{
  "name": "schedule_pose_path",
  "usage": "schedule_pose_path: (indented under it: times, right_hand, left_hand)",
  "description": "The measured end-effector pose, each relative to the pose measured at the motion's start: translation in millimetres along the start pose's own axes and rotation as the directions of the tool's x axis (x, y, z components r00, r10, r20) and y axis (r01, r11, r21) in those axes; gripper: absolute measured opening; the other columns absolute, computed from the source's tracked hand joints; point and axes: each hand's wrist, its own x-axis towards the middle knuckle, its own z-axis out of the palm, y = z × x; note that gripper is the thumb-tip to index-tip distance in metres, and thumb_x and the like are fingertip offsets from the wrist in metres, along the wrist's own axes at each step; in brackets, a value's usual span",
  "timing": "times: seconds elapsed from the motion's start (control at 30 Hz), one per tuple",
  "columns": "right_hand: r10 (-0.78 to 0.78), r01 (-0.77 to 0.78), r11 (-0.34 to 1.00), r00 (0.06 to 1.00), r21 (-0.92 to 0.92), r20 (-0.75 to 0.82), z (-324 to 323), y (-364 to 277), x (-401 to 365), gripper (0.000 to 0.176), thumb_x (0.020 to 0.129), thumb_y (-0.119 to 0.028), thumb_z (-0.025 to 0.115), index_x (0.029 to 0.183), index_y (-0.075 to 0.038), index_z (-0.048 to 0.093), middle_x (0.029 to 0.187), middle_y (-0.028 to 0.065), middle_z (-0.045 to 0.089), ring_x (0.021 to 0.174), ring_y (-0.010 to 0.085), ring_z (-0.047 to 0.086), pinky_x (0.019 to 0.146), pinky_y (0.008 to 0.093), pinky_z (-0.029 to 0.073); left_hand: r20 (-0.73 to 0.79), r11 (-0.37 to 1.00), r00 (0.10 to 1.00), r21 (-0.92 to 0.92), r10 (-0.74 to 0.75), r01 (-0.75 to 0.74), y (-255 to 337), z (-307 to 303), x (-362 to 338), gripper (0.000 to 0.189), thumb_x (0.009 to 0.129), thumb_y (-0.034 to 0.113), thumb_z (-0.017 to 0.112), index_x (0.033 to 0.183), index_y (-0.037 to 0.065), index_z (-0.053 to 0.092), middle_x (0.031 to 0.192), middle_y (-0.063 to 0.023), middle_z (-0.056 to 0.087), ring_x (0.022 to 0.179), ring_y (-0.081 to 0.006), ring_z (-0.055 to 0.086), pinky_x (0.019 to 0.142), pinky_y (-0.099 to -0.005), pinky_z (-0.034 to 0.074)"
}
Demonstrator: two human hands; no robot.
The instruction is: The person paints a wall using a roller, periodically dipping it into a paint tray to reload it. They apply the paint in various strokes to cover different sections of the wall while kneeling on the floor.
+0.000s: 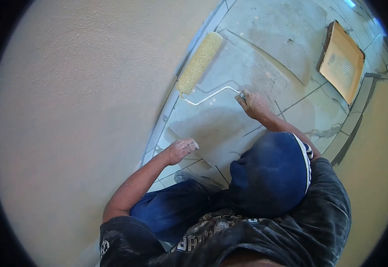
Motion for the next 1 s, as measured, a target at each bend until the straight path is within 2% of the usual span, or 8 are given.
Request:
schedule_pose_path:
  times: [0.27, 0.47, 0.63, 1.0]
  right_hand:
    - [0.014, -0.014, 1.000, 0.999, -0.002, 0.048, 14.6, -10.2, 22.1, 0.038, 0.098, -0.039, 0.053, 0.103, -0.001, 0.061, 0.090, 0.0262, 0.067, 0.088, 0.0459, 0.063, 0.077, 0.0548, 0.048]
    - [-0.051, 0.051, 0.999, 0.998, 0.010, -0.035, 23.6, -14.0, 33.9, 0.041, 0.098, -0.040, 0.053, 0.102, 0.000, 0.061, 0.090, 0.0261, 0.066, 0.089, 0.0462, 0.063, 0.077, 0.0543, 0.048]
    - [-0.006, 0.005, 1.000, 0.999, 0.016, 0.054, 12.0, -25.8, 35.2, 0.042, 0.097, -0.040, 0.054, 0.100, 0.001, 0.062, 0.088, 0.0261, 0.066, 0.087, 0.0461, 0.063, 0.076, 0.0543, 0.048]
    - [0.011, -0.012, 0.999, 0.999, 0.030, 0.050, 18.7, -15.6, 36.2, 0.039, 0.097, -0.038, 0.055, 0.099, -0.001, 0.062, 0.087, 0.0262, 0.065, 0.086, 0.0462, 0.062, 0.075, 0.0543, 0.048]
  left_hand:
    - [0.015, 0.999, 1.000, -0.046, -0.019, 0.020, -13.8, -1.0, -3.2, 0.046, 0.103, 0.043, 0.036, 0.109, 0.004, 0.060, 0.109, -0.0178, 0.060, 0.108, -0.0355, 0.056, 0.098, -0.0420, 0.042]
    - [-0.021, 0.996, 1.000, -0.086, 0.003, -0.005, -28.9, 1.1, -10.2, 0.046, 0.102, 0.044, 0.038, 0.109, 0.004, 0.060, 0.108, -0.0170, 0.060, 0.107, -0.0349, 0.056, 0.097, -0.0417, 0.043]
    - [-0.031, 0.992, 0.999, -0.125, 0.031, -0.035, -37.1, 4.1, -11.2, 0.046, 0.101, 0.044, 0.039, 0.108, 0.005, 0.060, 0.105, -0.0165, 0.061, 0.105, -0.0342, 0.057, 0.096, -0.0409, 0.043]
    - [-0.043, 0.990, 0.999, -0.138, 0.023, -0.029, -34.4, 1.5, -5.7, 0.042, 0.101, 0.040, 0.040, 0.107, 0.004, 0.060, 0.095, -0.0149, 0.058, 0.089, -0.0291, 0.057, 0.087, -0.0393, 0.045]
